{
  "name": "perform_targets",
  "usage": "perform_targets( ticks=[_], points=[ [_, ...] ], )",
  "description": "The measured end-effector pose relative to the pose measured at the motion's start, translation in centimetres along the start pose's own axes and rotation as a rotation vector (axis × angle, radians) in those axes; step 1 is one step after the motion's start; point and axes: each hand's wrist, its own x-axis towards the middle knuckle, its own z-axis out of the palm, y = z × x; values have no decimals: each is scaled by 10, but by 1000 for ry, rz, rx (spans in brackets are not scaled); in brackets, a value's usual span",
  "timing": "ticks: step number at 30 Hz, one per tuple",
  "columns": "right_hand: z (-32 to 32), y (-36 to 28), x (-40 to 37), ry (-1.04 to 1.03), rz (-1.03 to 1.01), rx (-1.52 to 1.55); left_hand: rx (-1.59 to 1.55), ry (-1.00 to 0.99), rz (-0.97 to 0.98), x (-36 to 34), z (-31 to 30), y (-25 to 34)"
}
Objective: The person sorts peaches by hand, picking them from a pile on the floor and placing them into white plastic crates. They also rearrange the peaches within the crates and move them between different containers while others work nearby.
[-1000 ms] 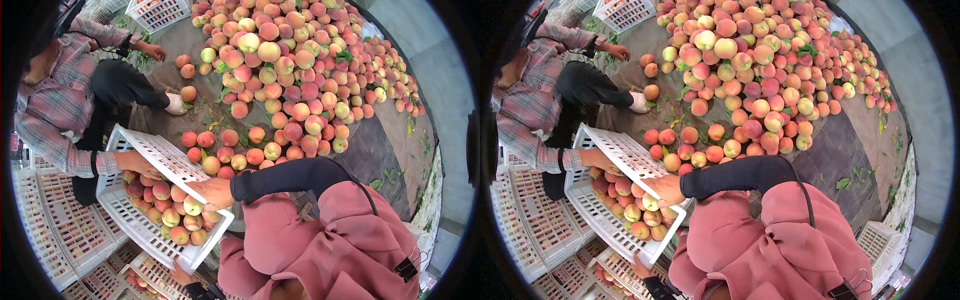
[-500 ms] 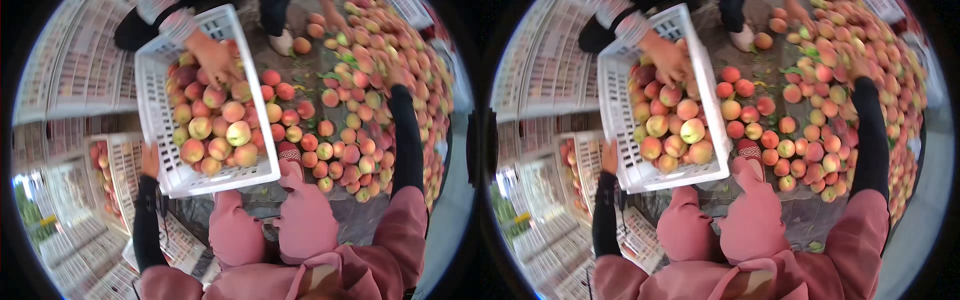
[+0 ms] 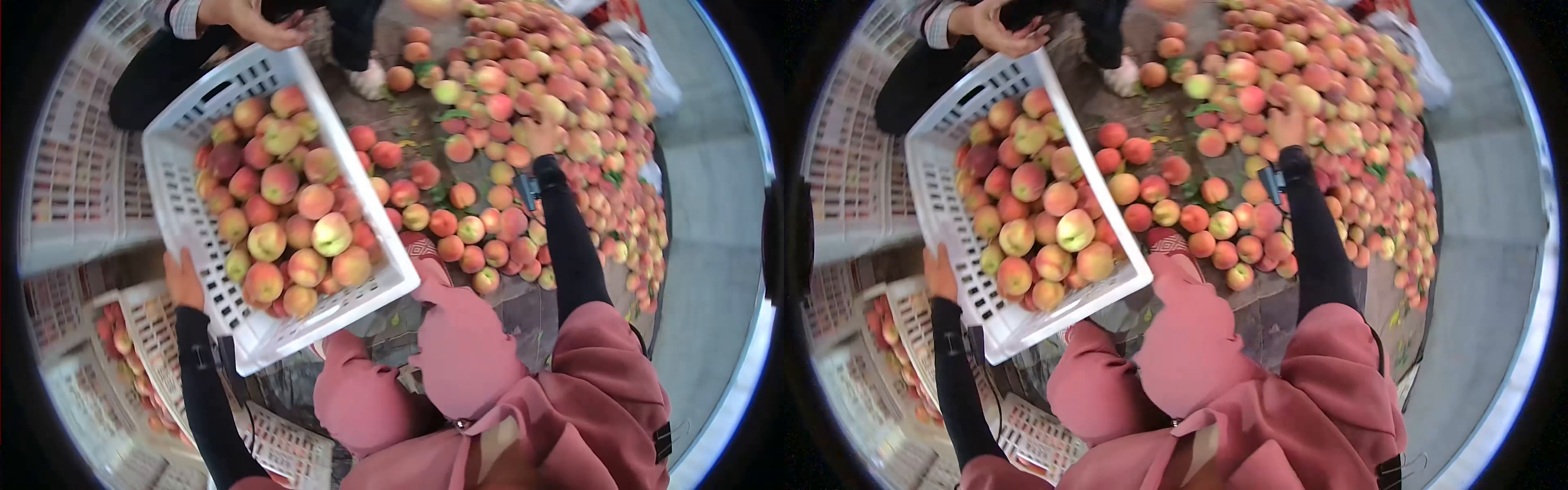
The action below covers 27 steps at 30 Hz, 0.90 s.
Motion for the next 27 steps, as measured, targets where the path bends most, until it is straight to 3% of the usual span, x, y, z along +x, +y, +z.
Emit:
perform_targets(
  ticks=[2,3,5,7,10,12,14,17,20,22,24,26,27],
  points=[
    [15,43,-17,-94,97,235,-42,-39,7,3,-2,-1],
    [11,22,-38,-7,-5,124,-48,-57,28,3,-2,2],
    [15,45,-69,-223,164,8,-84,-24,-50,1,-2,7],
    [18,32,-112,-205,175,88,-104,-40,-56,2,-3,7],
    [19,13,-139,-378,233,-9,-67,-42,-77,1,-4,6],
    [31,6,-135,-334,183,7,111,18,-53,5,-4,-7],
    [38,-4,-115,-310,186,-37,2,-130,-144,3,-13,10],
    [54,-3,-64,-121,23,-91,156,-64,-127,3,-12,4],
    [53,-9,-14,-6,-25,-208,126,-88,-205,-2,-14,18],
    [50,-11,9,68,-215,-463,218,-70,-224,-3,-14,17],
    [53,-6,25,-54,-180,-511,275,-4,-212,-3,-10,13],
    [72,10,42,-384,-380,-1090,251,-26,-211,-2,-12,-2],
    [78,8,49,-523,-242,-1182,267,-20,-202,-3,-12,-12]
  ],
)
